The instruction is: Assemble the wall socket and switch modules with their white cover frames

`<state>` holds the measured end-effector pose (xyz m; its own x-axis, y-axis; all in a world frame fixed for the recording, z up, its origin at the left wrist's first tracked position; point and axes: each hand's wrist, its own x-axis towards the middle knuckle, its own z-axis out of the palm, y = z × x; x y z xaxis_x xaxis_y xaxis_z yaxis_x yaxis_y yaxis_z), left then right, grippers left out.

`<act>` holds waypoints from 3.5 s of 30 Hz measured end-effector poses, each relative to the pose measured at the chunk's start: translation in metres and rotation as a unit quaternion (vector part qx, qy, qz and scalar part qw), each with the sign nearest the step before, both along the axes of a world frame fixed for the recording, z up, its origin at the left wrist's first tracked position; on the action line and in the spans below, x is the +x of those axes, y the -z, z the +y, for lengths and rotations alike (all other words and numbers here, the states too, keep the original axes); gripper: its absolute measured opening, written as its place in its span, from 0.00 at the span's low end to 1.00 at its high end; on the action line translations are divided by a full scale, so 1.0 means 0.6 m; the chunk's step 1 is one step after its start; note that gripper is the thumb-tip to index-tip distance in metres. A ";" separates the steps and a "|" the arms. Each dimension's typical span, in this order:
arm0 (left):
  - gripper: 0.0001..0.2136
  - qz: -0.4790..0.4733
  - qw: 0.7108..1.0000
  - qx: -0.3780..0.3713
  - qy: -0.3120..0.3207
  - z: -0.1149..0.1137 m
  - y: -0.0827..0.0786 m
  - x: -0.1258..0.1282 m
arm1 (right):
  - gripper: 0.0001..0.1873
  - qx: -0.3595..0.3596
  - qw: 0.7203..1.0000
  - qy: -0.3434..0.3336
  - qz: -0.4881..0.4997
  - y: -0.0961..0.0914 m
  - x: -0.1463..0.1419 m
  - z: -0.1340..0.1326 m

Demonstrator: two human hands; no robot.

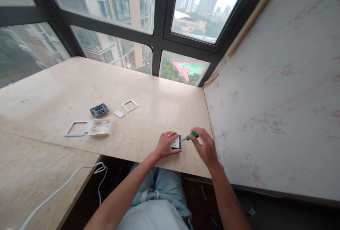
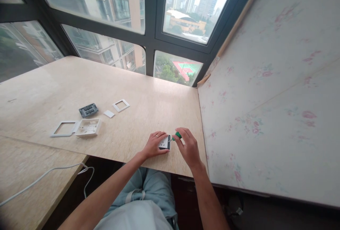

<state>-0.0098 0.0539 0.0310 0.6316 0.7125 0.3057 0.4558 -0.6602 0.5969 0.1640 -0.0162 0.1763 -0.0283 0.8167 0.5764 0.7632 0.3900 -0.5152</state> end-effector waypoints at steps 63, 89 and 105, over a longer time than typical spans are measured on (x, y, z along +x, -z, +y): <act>0.35 -0.022 1.000 0.004 0.000 0.001 0.011 -0.001 | 0.12 -0.073 0.995 0.073 -0.012 0.001 -0.006 0.000; 0.33 -0.014 1.000 0.011 0.003 0.002 0.007 -0.004 | 0.23 -0.208 0.945 -0.050 0.246 -0.003 0.010 -0.012; 0.34 -0.013 1.000 -0.012 0.007 0.000 0.002 -0.005 | 0.16 -0.082 0.990 0.064 0.093 0.002 -0.007 -0.003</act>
<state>-0.0125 0.0542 0.0300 0.6338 0.7106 0.3056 0.4303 -0.6522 0.6240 0.1596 -0.0180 0.1754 0.1753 0.8899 0.4211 0.6867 0.1960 -0.7000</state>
